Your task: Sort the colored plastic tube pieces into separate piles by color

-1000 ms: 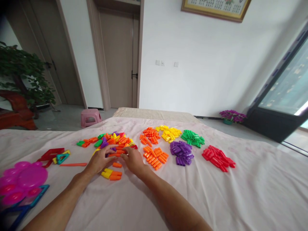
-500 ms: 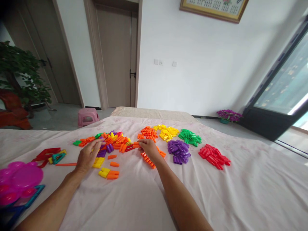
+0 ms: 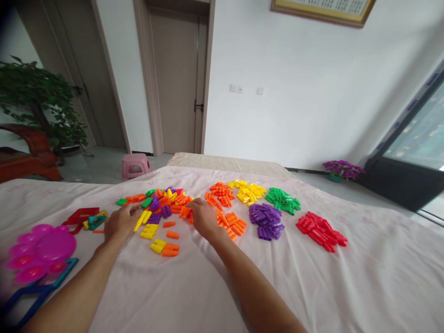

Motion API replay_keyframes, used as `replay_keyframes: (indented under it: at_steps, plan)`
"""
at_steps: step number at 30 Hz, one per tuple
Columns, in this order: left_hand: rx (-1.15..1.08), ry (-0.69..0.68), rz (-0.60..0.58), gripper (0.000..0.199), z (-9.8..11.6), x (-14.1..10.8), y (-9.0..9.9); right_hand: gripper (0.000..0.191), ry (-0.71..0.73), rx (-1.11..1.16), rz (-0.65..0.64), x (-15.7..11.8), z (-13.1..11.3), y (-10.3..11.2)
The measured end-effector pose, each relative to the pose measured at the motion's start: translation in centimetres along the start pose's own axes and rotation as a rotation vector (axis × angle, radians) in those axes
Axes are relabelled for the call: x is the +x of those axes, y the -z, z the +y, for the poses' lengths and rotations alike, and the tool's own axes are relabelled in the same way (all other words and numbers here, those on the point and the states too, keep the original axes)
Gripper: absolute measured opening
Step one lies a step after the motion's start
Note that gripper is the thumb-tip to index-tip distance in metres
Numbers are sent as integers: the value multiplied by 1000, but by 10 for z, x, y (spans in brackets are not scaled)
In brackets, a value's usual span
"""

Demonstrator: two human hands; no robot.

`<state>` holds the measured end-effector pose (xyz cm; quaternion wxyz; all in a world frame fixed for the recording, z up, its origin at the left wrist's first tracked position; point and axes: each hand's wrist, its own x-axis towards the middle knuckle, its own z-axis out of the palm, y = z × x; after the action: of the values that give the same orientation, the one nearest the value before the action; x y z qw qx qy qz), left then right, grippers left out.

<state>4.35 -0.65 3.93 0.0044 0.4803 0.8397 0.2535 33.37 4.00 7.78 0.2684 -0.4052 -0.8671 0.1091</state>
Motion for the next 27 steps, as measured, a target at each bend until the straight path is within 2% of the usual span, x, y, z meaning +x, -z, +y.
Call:
replay_keyframes:
  at_steps: [3,5,7,9,11,14,17,20,23,25,27]
  plan:
    - [-16,2,-25,43,0,1,1,39,119,-172,-142,15,-8,-12]
    - [-16,1,-27,44,-1,1,1,31,132,-219,-198,22,-9,-18]
    - [-10,0,-25,43,-1,1,2,23,94,-150,-170,25,-8,-20]
    - [-9,1,-22,42,0,1,2,20,-12,29,-88,24,-6,-17]
    - [-20,4,-23,42,0,1,2,23,-148,275,-51,19,-2,-8]
    - [-33,9,-33,43,0,1,2,29,-300,601,-116,5,7,10]
    - [-32,14,-50,44,-1,2,1,27,-400,746,-91,-14,23,28]
    - [-29,20,-54,45,-2,3,-1,22,-495,794,2,-35,42,44]
    - [-30,19,-55,45,-4,4,-3,21,-534,782,27,-52,61,61]
    - [-34,14,-60,45,-6,5,-4,22,-538,701,13,-60,73,71]
    - [-33,15,-64,46,-6,6,-4,22,-541,557,53,-65,86,77]
